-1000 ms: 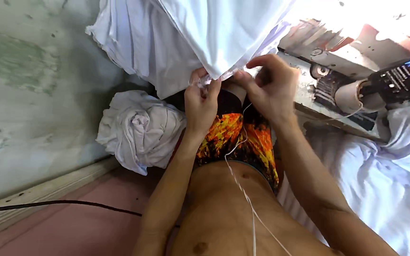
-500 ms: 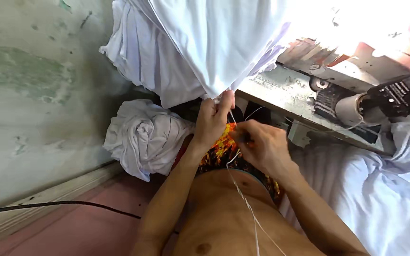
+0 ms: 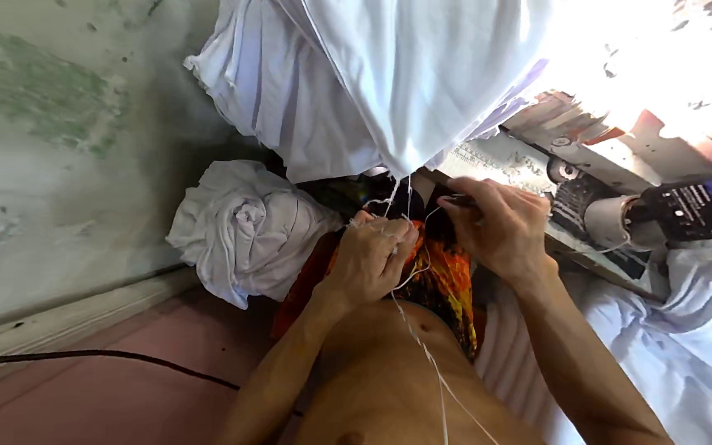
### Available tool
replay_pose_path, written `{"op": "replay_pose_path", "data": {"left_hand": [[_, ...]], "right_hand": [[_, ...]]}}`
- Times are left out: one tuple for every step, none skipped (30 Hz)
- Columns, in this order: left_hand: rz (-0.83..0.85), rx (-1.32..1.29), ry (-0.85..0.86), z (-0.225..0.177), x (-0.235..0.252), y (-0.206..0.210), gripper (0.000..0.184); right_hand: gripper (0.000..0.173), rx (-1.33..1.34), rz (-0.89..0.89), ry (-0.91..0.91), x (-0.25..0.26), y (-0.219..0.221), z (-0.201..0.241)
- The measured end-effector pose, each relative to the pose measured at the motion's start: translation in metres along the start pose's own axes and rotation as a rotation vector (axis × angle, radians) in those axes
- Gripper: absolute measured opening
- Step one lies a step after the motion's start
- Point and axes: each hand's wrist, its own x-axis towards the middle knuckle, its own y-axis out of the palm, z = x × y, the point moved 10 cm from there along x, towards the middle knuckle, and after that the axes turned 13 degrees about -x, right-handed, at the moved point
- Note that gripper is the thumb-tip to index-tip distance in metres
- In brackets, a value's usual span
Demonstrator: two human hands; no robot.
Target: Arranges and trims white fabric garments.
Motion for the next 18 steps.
{"op": "replay_pose_path", "data": {"left_hand": [[-0.005,-0.005,-0.001,0.003,-0.003,-0.001,0.038],[-0.003,-0.012,-0.008,0.005,-0.005,-0.002,0.038],[0.002,-0.009,-0.013,0.007,-0.006,-0.002,0.037],[0.004,0.001,-0.012,0.008,-0.006,-0.003,0.036],[0.004,0.012,-0.006,0.008,-0.006,-0.005,0.035],[-0.001,0.024,0.010,0.006,-0.007,-0.008,0.034],[-0.025,0.046,0.035,0.004,-0.007,-0.011,0.034],[-0.078,0.074,0.070,0.001,-0.008,-0.017,0.033],[-0.147,0.096,0.112,-0.003,-0.010,-0.023,0.033],[-0.209,0.115,0.163,-0.009,-0.010,-0.029,0.033],[-0.244,0.132,0.221,-0.016,-0.008,-0.032,0.032],[-0.248,0.148,0.280,-0.024,-0.005,-0.034,0.027],[-0.218,0.133,0.348,-0.034,0.000,-0.034,0.023],[-0.167,0.083,0.407,-0.042,0.007,-0.034,0.022],[-0.123,-0.013,0.441,-0.046,0.013,-0.034,0.023],[-0.100,-0.146,0.437,-0.045,0.017,-0.035,0.029],[-0.095,-0.277,0.389,-0.039,0.020,-0.034,0.034],[-0.100,-0.373,0.328,-0.032,0.020,-0.032,0.037]], "right_hand": [[0.034,-0.044,-0.050,-0.009,0.004,-0.006,0.001],[0.038,-0.085,-0.073,-0.027,0.013,-0.009,0.005],[0.038,-0.115,-0.058,-0.056,0.025,-0.008,0.012],[0.033,-0.106,-0.026,-0.089,0.038,-0.006,0.019],[0.027,-0.051,0.002,-0.109,0.049,-0.006,0.023],[0.022,0.050,0.023,-0.095,0.060,-0.010,0.022],[0.018,0.184,0.032,-0.040,0.072,-0.018,0.012],[0.015,0.331,0.028,0.047,0.084,-0.026,-0.004],[0.012,0.487,0.018,0.155,0.096,-0.030,-0.024],[0.009,0.626,0.007,0.280,0.108,-0.031,-0.047],[0.011,0.710,-0.037,0.411,0.117,-0.031,-0.069],[0.009,0.704,-0.110,0.504,0.121,-0.035,-0.088],[0.007,0.606,-0.163,0.555,0.117,-0.041,-0.099],[0.020,0.483,-0.175,0.556,0.108,-0.047,-0.100],[0.040,0.365,-0.126,0.530,0.095,-0.050,-0.090],[0.048,0.252,-0.022,0.492,0.077,-0.045,-0.071],[0.046,0.150,0.061,0.431,0.059,-0.036,-0.051],[0.039,0.079,0.111,0.353,0.044,-0.026,-0.033]]}}
